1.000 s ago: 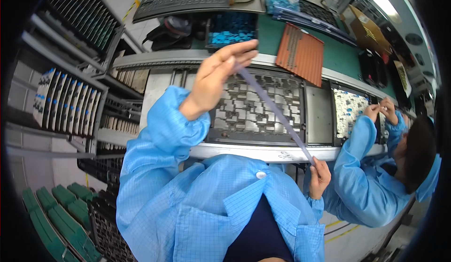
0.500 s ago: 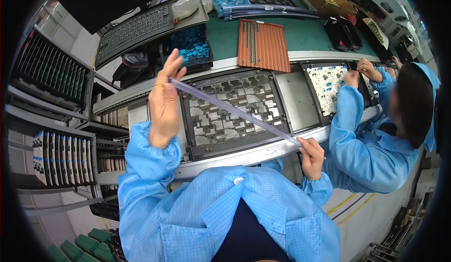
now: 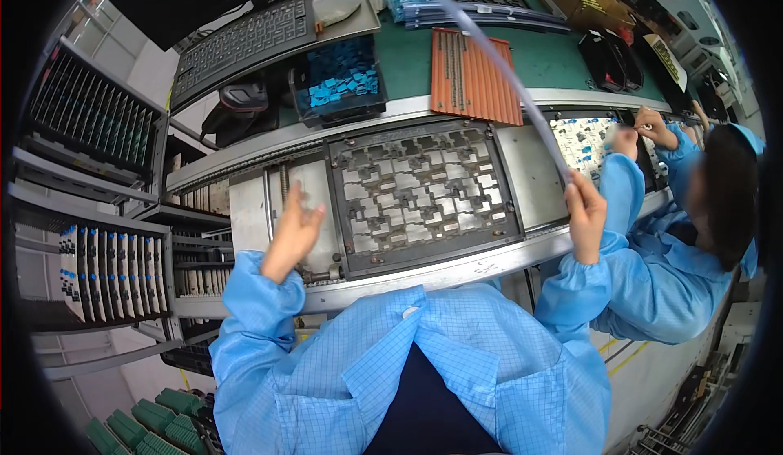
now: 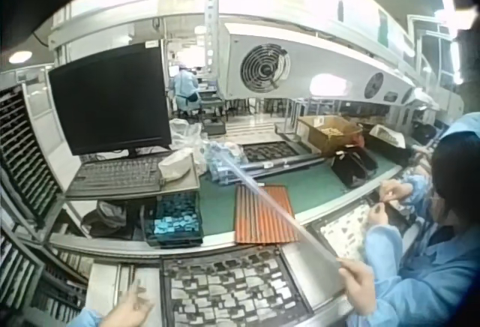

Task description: Assembling electronic components onto a printed circuit board at a manual assembly station.

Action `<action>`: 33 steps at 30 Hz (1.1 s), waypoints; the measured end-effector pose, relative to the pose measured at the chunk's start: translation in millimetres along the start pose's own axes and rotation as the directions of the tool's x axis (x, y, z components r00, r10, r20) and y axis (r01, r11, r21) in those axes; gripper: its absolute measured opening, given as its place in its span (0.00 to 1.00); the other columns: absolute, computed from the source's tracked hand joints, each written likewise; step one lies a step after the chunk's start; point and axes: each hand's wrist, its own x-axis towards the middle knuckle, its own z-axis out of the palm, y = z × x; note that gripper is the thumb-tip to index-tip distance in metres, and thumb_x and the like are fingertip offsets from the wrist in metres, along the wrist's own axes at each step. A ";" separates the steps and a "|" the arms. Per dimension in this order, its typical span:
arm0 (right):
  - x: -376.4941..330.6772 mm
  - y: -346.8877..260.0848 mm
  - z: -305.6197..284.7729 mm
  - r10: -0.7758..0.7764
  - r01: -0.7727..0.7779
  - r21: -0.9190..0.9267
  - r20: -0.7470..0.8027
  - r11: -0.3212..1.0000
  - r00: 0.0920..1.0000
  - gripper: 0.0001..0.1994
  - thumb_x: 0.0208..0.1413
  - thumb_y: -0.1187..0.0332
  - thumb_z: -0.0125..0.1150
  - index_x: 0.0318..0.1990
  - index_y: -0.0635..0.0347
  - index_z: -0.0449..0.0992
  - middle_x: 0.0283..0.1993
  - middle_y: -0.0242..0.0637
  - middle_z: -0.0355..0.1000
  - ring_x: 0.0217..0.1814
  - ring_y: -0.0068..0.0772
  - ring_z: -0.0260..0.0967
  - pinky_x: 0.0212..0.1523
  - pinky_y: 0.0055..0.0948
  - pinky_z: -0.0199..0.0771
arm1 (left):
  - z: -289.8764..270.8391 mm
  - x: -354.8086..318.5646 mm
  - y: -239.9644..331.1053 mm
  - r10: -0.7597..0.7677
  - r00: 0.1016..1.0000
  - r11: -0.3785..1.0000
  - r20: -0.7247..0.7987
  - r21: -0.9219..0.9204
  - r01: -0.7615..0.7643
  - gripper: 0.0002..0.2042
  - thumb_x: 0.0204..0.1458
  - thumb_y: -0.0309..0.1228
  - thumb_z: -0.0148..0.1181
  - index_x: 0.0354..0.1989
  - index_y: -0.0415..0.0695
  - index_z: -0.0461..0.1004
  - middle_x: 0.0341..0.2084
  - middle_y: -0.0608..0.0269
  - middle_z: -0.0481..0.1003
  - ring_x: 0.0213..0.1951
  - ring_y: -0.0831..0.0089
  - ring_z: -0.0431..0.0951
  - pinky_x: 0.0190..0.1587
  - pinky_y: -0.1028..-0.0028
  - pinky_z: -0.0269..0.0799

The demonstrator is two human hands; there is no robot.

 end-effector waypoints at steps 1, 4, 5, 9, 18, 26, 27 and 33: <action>11.7 -0.4 3.2 -0.073 0.069 -0.089 -0.041 0.994 0.996 0.15 0.62 0.75 0.55 0.54 0.69 0.75 0.35 0.24 0.71 0.33 0.15 0.61 0.31 0.17 0.60 | 7.9 -6.5 0.0 -0.123 0.977 0.944 0.172 -0.285 0.169 0.30 0.62 0.30 0.54 0.69 0.38 0.50 0.49 0.52 0.71 0.45 0.68 0.75 0.44 0.70 0.76; 58.0 3.9 11.1 -0.083 0.060 -0.276 -0.073 0.959 0.994 0.14 0.63 0.72 0.54 0.53 0.68 0.75 0.30 0.27 0.69 0.31 0.17 0.61 0.30 0.20 0.61 | 16.9 -12.8 -0.7 -0.183 0.893 0.754 0.412 -0.524 0.396 0.30 0.62 0.27 0.53 0.69 0.38 0.48 0.43 0.55 0.72 0.38 0.72 0.76 0.34 0.73 0.78; 77.0 4.6 17.9 -0.104 0.067 -0.334 -0.093 0.940 0.990 0.14 0.63 0.70 0.54 0.52 0.67 0.76 0.29 0.29 0.69 0.30 0.17 0.61 0.30 0.20 0.61 | 18.3 -13.8 -0.7 -0.179 0.873 0.727 0.453 -0.537 0.427 0.30 0.62 0.25 0.52 0.70 0.38 0.47 0.40 0.57 0.72 0.35 0.74 0.75 0.30 0.74 0.78; 171.1 0.1 40.8 -0.206 0.126 -0.592 -0.070 0.796 0.976 0.12 0.62 0.66 0.54 0.51 0.53 0.78 0.30 0.43 0.74 0.33 0.37 0.72 0.36 0.33 0.69 | 20.7 -14.2 2.3 -0.169 0.876 0.730 0.451 -0.540 0.418 0.28 0.62 0.25 0.53 0.68 0.40 0.50 0.38 0.60 0.72 0.34 0.76 0.75 0.31 0.76 0.75; 412.5 79.9 64.9 -0.307 0.361 -0.621 0.197 0.696 0.931 0.11 0.62 0.64 0.54 0.50 0.46 0.79 0.46 0.37 0.78 0.53 0.42 0.73 0.61 0.45 0.60 | 24.0 -28.7 11.2 -0.214 0.912 0.754 0.351 -0.534 0.382 0.28 0.59 0.25 0.58 0.67 0.42 0.55 0.35 0.67 0.70 0.37 0.80 0.72 0.37 0.81 0.69; 508.5 146.6 88.8 -0.295 0.412 -0.544 0.293 0.730 0.909 0.13 0.64 0.64 0.51 0.53 0.43 0.77 0.53 0.33 0.77 0.62 0.40 0.68 0.71 0.60 0.37 | 42.0 -47.5 7.9 -0.304 0.932 0.807 0.198 -0.466 0.363 0.25 0.60 0.27 0.55 0.65 0.38 0.59 0.43 0.57 0.72 0.42 0.74 0.73 0.44 0.75 0.71; 521.3 161.4 89.3 -0.365 0.488 -0.451 0.335 0.747 0.869 0.13 0.65 0.64 0.51 0.54 0.44 0.77 0.53 0.34 0.76 0.62 0.40 0.68 0.70 0.62 0.41 | 42.2 -43.4 12.1 -0.304 0.931 0.803 0.205 -0.470 0.366 0.25 0.60 0.27 0.55 0.65 0.38 0.59 0.43 0.57 0.72 0.42 0.74 0.73 0.44 0.75 0.71; 526.7 144.4 156.8 -0.356 0.454 -0.765 0.310 0.457 0.882 0.15 0.58 0.71 0.53 0.51 0.45 0.78 0.49 0.38 0.77 0.60 0.46 0.68 0.67 0.55 0.52 | 43.9 -41.4 32.1 -0.294 0.936 0.816 0.196 -0.459 0.352 0.20 0.63 0.23 0.45 0.64 0.36 0.59 0.42 0.58 0.75 0.38 0.78 0.74 0.42 0.79 0.70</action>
